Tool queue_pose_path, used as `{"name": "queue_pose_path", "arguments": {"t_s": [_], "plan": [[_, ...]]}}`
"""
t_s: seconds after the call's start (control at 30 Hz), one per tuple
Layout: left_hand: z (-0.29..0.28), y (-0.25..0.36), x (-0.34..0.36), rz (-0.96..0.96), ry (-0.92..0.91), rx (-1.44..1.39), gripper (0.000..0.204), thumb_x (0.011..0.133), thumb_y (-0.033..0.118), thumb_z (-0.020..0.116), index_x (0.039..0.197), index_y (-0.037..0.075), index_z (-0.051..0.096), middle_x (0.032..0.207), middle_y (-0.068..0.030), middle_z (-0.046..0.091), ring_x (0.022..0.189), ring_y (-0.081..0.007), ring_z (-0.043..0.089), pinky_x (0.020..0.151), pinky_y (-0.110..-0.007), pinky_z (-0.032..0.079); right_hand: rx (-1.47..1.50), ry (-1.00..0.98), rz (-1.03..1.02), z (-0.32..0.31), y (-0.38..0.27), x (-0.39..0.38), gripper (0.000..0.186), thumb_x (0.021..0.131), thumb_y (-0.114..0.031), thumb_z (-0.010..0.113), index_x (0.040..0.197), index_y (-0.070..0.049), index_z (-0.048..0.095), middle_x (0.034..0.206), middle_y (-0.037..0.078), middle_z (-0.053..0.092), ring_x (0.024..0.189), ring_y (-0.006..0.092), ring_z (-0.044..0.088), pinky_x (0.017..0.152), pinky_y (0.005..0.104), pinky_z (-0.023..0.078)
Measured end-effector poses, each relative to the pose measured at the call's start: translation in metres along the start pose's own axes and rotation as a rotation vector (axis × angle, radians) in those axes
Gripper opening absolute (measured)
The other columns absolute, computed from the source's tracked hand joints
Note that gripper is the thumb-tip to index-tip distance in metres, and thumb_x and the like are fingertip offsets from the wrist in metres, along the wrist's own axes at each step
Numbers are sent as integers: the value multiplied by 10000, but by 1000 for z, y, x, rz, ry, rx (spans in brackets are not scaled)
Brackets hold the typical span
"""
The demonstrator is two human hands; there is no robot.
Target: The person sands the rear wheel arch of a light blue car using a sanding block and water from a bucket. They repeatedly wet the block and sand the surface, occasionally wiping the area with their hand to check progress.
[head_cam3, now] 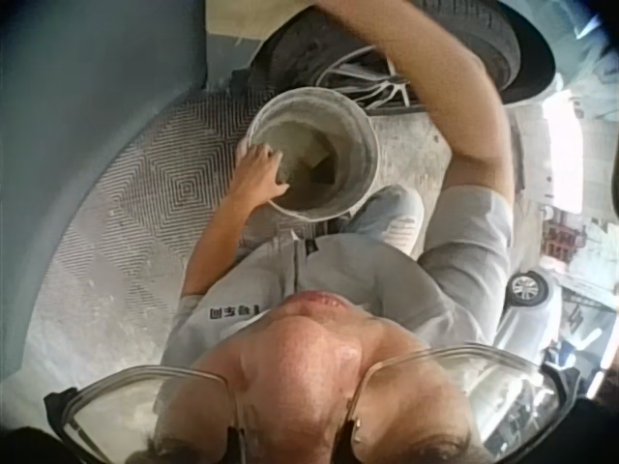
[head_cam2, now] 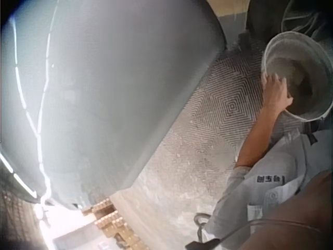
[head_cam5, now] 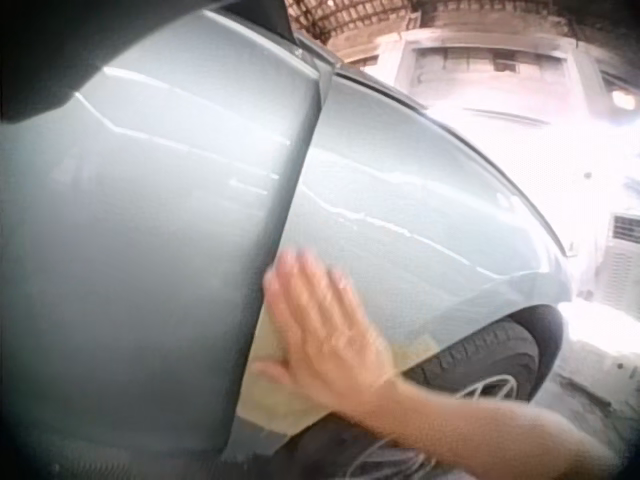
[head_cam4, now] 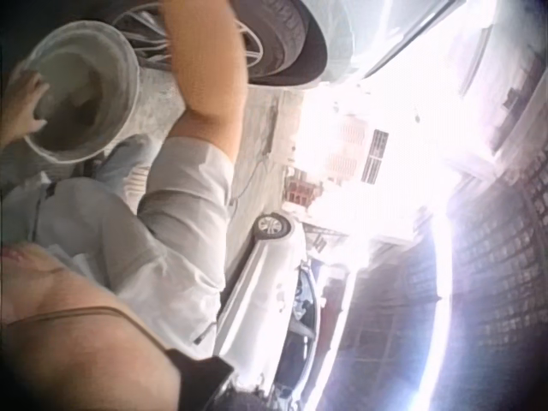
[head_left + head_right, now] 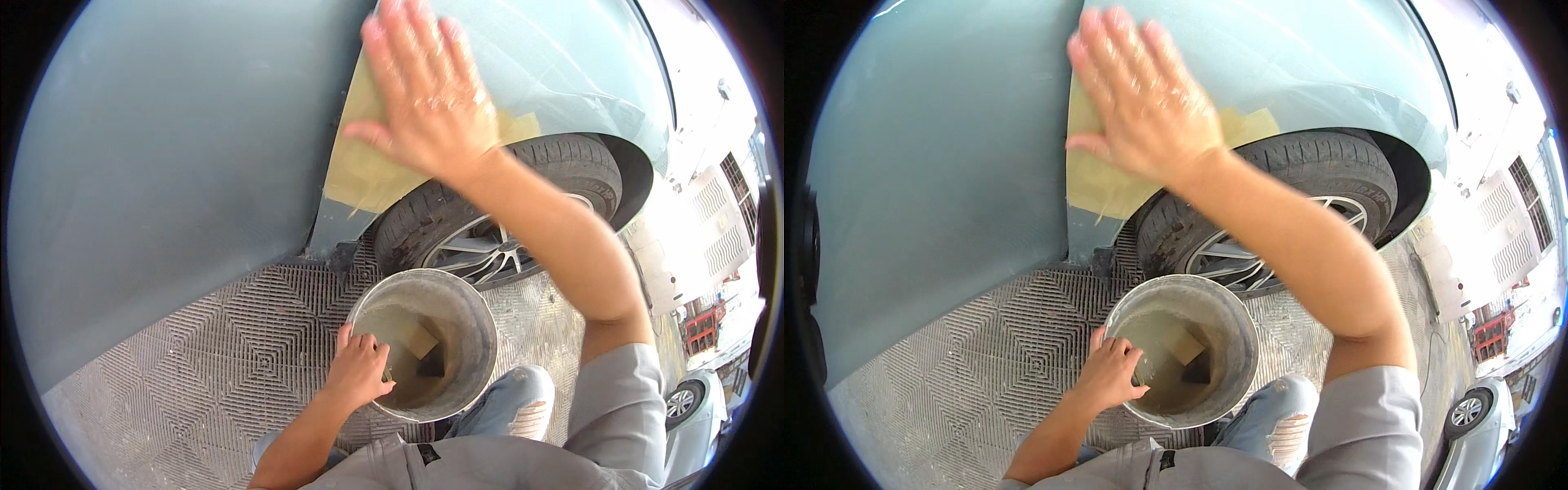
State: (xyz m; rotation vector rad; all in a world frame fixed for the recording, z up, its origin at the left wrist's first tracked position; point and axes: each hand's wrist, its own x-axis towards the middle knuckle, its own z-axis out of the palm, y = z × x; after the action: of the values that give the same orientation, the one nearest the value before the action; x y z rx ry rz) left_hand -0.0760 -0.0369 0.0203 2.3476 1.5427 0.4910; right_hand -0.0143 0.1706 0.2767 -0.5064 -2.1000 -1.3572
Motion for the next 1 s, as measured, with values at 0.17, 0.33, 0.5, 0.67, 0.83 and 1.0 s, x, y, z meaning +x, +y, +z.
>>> {"name": "queue_pose_path", "arguments": {"t_s": [0.17, 0.33, 0.5, 0.67, 0.83, 1.0], "plan": [[4, -1, 0, -3, 27, 3, 493, 634, 420, 812, 931, 64, 647, 925, -122, 586, 970, -271, 587, 1113, -517, 225, 96, -208, -77, 15, -51, -41, 884, 799, -626, 575, 1444, -50, 390, 1544, 171, 263, 1430, 371, 218, 1160, 501, 174], [6, -1, 0, -31, -31, 17, 609, 645, 452, 802, 1073, 53, 635, 1010, -106, 574, 1025, -273, 566, 1127, -526, 183, 101, -404, -310, 18, -89, -88, 777, 887, -559, 492, 1462, -53, 364, 1562, 101, 258, 1462, 264, 175, 1188, 425, 140], [0, -1, 2, -38, 40, -81, 641, 641, 451, 800, 1104, 44, 624, 1054, -108, 582, 1067, -276, 558, 1127, -504, 196, 491, -537, -317, -1, -94, -131, 698, 894, -426, 590, 1415, -7, 391, 1511, 165, 324, 1416, 306, 278, 1163, 420, 229], [-13, -6, 9, -57, 408, -341, 740, 665, 510, 775, 1160, 0, 570, 1083, -189, 626, 1081, -350, 570, 1089, -480, 270, 1595, -885, 320, -40, -91, -192, 534, 851, -349, 706, 1244, -59, 491, 1337, 205, 474, 1300, 347, 424, 1086, 414, 331], [-16, -6, 14, -281, 440, -890, 586, 708, 298, 837, 1143, 8, 573, 995, -84, 648, 932, -140, 602, 841, -291, 487, 1996, -1102, 442, -56, -103, -227, 601, 791, -250, 785, 1241, -95, 417, 1225, 76, 482, 1191, 198, 436, 1042, 354, 338], [-14, -5, 15, -302, 446, -938, 583, 722, 310, 832, 1139, -3, 571, 974, -62, 643, 883, -130, 592, 798, -279, 487, 2116, -1074, 678, -62, -111, -233, 558, 799, -196, 771, 1233, -89, 436, 1182, 48, 516, 1162, 168, 464, 1034, 332, 344]]}}
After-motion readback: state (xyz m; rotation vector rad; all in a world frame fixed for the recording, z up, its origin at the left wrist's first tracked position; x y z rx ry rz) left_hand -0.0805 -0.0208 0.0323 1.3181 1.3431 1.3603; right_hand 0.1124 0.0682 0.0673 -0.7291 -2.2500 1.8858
